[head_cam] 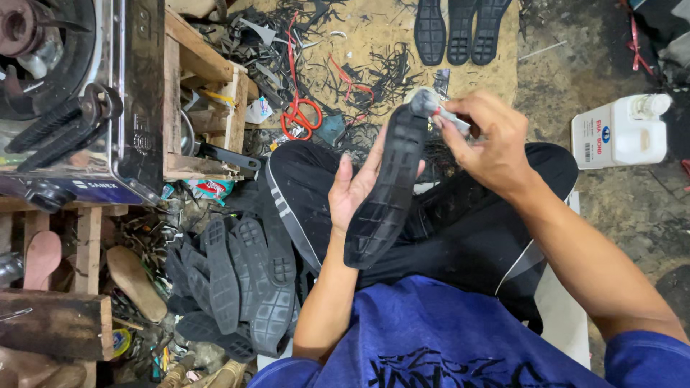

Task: The person sits on the floor of a shoe workshop and applies glue to the bottom of rubber shoe soles. They pick up a sole, dip a small applicator into a glue container, spread the glue across the sole surface, and set the finished sole aside with others.

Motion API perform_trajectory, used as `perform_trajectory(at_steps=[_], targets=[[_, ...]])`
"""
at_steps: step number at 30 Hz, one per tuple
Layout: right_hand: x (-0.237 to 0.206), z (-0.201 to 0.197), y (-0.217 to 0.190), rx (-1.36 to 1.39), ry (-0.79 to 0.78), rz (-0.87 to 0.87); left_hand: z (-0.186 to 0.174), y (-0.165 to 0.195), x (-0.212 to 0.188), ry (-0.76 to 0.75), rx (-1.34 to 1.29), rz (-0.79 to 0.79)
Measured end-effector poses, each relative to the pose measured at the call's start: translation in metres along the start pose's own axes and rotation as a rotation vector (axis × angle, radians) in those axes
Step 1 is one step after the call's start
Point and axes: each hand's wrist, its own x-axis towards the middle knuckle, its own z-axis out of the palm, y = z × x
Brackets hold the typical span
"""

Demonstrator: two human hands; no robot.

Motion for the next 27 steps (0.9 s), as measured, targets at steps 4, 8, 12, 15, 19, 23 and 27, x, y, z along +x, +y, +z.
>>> perform_trajectory(at_steps=[4, 8, 12, 15, 19, 23, 27], targets=[[-0.017, -0.004, -0.001, 0.036, -0.035, -0.044, -0.003, 0.003, 0.001, 0.023, -0.035, 0.044], [-0.016, -0.004, 0.003, 0.025, 0.034, -0.017, -0.009, -0.002, 0.002, 0.021, -0.077, 0.015], [-0.023, 0.006, -0.014, 0.058, -0.049, 0.01, -0.02, 0.004, 0.003, -0.086, -0.212, -0.013], [-0.052, 0.014, -0.038, 0.21, -0.189, -0.075, -0.025, 0.014, -0.001, -0.085, -0.162, 0.014], [-0.061, 0.013, -0.025, 0.218, -0.236, 0.021, -0.025, 0.014, 0.005, -0.067, -0.08, 0.004], [-0.021, 0.015, 0.006, 0.057, -0.004, 0.113, -0.017, 0.0, 0.012, 0.105, -0.27, 0.027], [-0.027, 0.023, -0.022, 0.158, -0.087, 0.071, -0.023, 0.005, 0.01, -0.024, -0.167, -0.024]])
